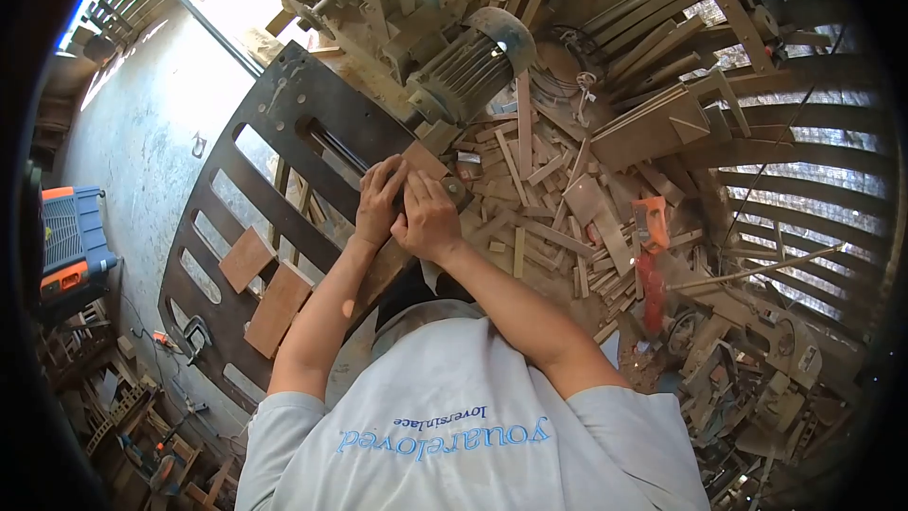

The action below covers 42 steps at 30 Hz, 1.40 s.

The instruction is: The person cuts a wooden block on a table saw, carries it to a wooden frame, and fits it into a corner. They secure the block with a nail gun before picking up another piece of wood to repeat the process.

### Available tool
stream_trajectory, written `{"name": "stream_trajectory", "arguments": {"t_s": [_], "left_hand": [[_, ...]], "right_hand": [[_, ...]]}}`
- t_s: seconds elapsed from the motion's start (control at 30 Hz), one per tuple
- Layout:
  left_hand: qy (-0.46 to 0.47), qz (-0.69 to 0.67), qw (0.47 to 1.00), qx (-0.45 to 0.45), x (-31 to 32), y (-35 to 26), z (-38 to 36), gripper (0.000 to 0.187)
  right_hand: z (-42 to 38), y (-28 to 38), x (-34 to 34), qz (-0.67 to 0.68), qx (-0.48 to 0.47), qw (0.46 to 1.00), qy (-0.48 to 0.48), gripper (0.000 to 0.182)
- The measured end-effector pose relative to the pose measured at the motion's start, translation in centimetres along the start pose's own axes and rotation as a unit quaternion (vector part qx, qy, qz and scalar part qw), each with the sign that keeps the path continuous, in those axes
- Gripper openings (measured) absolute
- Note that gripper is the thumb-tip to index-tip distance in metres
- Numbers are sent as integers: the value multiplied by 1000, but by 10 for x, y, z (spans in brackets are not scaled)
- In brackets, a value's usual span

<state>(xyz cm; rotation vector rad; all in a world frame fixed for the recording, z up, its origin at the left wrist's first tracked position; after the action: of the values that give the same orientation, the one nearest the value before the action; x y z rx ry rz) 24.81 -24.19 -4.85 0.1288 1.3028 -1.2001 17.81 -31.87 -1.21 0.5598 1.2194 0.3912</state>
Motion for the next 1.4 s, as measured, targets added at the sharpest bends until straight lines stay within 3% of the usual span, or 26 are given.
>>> {"name": "stream_trajectory", "arguments": {"t_s": [0.47,1.4], "left_hand": [[-7,3,1000,1,10,-35,-17,52],[9,2,1000,2,13,-19,-12,52]], "right_hand": [[-34,-9,-18,-13,-9,1000,-14,62],[-22,-11,-9,-1,7,1000,-6,63]]}}
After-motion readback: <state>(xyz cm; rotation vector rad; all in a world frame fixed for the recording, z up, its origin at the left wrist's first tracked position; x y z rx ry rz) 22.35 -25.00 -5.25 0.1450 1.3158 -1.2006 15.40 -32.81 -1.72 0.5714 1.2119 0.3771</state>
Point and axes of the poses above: each hand's wrist, its own z-axis towards the middle knuckle, its own x-axis out of the palm, y = z × x, the point moved 7 cm from there along z, towards the middle knuckle, and after that the axes turned 6 degrees about z, right-handed, at the moved point
